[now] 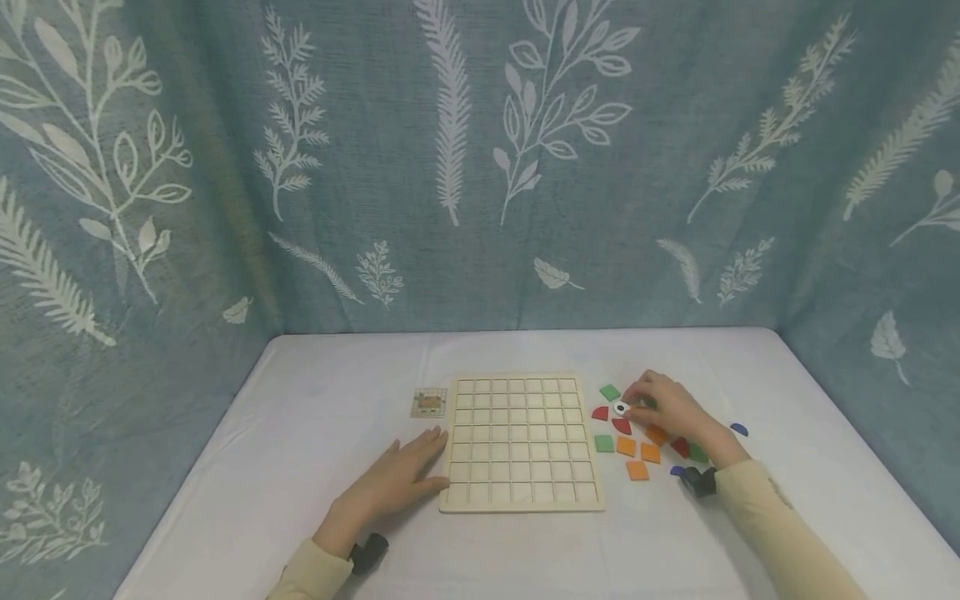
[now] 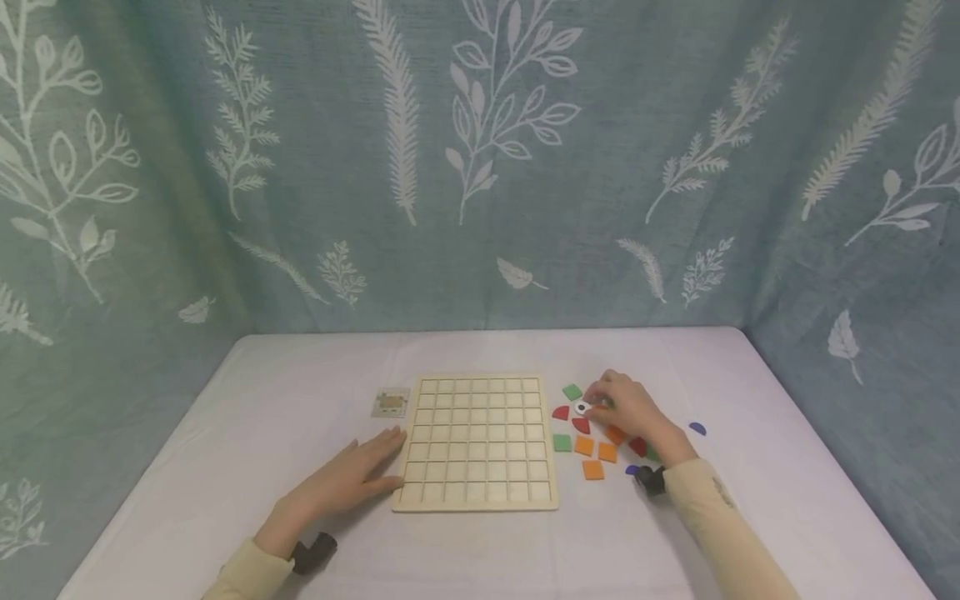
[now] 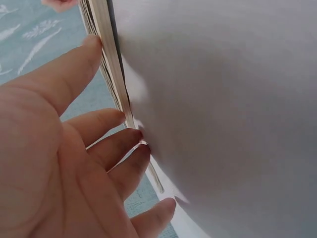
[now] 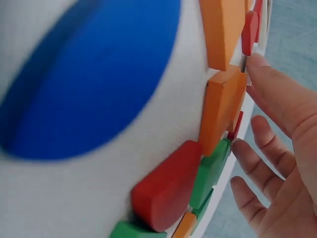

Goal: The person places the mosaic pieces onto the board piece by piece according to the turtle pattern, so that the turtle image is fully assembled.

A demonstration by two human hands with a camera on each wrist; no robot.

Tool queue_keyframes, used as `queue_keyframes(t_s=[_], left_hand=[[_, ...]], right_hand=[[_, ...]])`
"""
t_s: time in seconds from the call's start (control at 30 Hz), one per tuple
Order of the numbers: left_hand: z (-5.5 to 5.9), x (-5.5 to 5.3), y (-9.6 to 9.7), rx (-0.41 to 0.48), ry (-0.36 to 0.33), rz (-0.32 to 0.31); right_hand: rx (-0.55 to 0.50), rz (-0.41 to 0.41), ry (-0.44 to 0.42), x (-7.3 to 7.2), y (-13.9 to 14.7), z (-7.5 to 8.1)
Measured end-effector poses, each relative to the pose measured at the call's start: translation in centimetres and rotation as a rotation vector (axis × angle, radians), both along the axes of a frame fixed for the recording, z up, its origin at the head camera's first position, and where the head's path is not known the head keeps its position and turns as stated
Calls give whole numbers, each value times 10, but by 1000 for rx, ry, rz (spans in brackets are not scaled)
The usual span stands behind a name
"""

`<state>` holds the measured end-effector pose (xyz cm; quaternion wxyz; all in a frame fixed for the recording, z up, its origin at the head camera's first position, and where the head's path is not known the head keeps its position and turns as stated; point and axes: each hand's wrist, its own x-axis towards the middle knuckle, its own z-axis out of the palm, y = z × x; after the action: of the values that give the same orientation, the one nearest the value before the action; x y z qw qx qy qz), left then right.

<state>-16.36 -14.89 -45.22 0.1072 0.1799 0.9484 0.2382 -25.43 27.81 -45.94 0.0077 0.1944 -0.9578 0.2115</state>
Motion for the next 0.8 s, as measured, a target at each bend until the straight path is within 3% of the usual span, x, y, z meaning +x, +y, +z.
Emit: queue_keyframes(t_s=[0.2,0.53,0.8], left_hand=[[-3,-1,0,-13,4,-10],[-2,-2,1,-17,-30,25],[0,1,3,2,-32,37]], right_hand=[[2,-37,-15,2,-1,7],[-124,40,-48,-4,-19,17],[-191,142,-24,-11,-40,17]])
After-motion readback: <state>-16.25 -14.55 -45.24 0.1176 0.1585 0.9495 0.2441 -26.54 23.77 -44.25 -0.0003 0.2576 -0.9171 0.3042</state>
